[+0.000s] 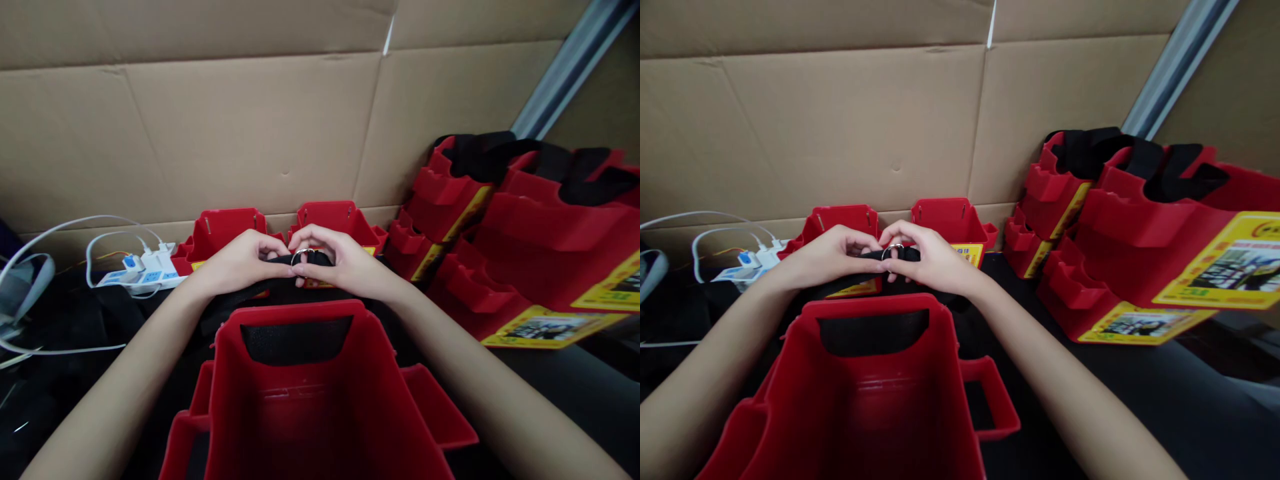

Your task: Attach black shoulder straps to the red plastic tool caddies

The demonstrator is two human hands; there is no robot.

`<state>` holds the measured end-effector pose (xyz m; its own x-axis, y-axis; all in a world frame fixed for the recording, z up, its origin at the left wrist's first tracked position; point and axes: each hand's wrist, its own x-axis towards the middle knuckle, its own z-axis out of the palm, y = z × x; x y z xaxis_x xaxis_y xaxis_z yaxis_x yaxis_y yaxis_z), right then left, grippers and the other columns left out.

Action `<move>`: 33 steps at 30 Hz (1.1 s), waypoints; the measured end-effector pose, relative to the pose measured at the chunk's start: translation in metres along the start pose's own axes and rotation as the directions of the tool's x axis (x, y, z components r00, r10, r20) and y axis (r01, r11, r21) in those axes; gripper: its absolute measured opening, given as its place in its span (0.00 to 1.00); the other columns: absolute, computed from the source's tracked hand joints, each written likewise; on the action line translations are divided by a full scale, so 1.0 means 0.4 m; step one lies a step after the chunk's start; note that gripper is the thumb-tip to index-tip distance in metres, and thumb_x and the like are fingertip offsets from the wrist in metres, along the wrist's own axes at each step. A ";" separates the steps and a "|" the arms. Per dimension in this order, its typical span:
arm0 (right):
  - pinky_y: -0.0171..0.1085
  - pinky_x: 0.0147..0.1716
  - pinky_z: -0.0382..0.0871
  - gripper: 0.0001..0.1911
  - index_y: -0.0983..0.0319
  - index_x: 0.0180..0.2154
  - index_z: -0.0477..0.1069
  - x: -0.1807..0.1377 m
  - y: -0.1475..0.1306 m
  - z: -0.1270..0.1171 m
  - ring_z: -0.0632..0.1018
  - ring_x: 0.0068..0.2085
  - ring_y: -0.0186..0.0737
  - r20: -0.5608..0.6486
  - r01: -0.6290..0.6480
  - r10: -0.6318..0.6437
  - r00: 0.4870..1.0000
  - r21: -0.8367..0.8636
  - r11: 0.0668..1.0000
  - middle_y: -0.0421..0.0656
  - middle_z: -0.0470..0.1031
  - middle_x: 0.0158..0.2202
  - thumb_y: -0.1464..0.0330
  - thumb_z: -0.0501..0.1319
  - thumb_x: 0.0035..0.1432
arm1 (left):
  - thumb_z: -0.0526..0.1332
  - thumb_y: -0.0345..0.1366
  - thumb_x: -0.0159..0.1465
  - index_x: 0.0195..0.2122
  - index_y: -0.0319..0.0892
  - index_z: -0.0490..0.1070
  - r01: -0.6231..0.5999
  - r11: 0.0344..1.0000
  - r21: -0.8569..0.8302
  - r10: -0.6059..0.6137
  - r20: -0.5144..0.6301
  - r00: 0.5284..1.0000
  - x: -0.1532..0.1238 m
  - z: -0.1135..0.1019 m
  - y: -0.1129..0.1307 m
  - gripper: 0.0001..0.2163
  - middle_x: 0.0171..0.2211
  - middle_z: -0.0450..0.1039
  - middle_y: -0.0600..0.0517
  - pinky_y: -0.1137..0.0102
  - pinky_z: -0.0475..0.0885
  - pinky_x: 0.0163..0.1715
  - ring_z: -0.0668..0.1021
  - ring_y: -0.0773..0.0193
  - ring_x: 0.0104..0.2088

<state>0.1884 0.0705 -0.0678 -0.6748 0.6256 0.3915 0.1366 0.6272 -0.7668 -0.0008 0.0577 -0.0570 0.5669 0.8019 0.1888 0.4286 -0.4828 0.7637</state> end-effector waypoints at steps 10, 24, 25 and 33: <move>0.33 0.30 0.71 0.10 0.63 0.39 0.62 -0.001 -0.007 -0.001 0.74 0.26 0.29 -0.036 0.009 -0.004 0.999 0.144 0.990 0.40 0.68 0.36 0.71 0.59 0.52 | 0.60 0.36 0.57 0.34 0.40 0.71 0.084 0.966 -0.246 -0.051 0.138 0.989 -0.001 -0.011 0.001 0.07 0.32 0.76 0.52 0.73 0.70 0.35 0.77 0.67 0.31; 0.31 0.24 0.66 0.12 0.65 0.34 0.70 0.001 0.029 -0.054 0.71 0.19 0.28 -0.076 -0.189 0.191 0.979 0.039 0.981 0.36 0.71 0.20 0.66 0.64 0.47 | 0.61 0.36 0.54 0.28 0.37 0.69 0.042 0.997 0.070 -0.025 -0.220 0.975 0.008 -0.006 -0.016 0.07 0.27 0.74 0.52 0.74 0.66 0.28 0.74 0.67 0.27; 0.30 0.22 0.64 0.11 0.65 0.33 0.71 0.000 0.030 -0.067 0.69 0.18 0.27 -0.100 -0.214 0.217 0.971 0.043 0.976 0.36 0.69 0.18 0.65 0.64 0.47 | 0.61 0.37 0.54 0.29 0.37 0.69 0.035 0.999 0.023 -0.028 -0.238 0.971 0.008 -0.012 -0.021 0.07 0.27 0.74 0.52 0.74 0.66 0.28 0.74 0.68 0.28; 0.31 0.31 0.67 0.10 0.64 0.32 0.70 0.036 0.056 0.012 0.72 0.29 0.30 -0.232 -0.089 0.268 0.935 0.577 0.812 0.40 0.73 0.28 0.63 0.61 0.50 | 0.60 0.37 0.57 0.40 0.39 0.69 -0.220 0.970 -0.107 0.212 -0.088 0.973 0.032 0.024 -0.035 0.11 0.46 0.70 0.48 0.65 0.65 0.48 0.72 0.62 0.46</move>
<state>0.1782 0.0913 -0.0818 -0.4261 0.8606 0.2788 -0.2472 0.1856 -0.9510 0.0072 0.0713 -0.0713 0.5806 0.7094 0.3996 0.2154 -0.6071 0.7649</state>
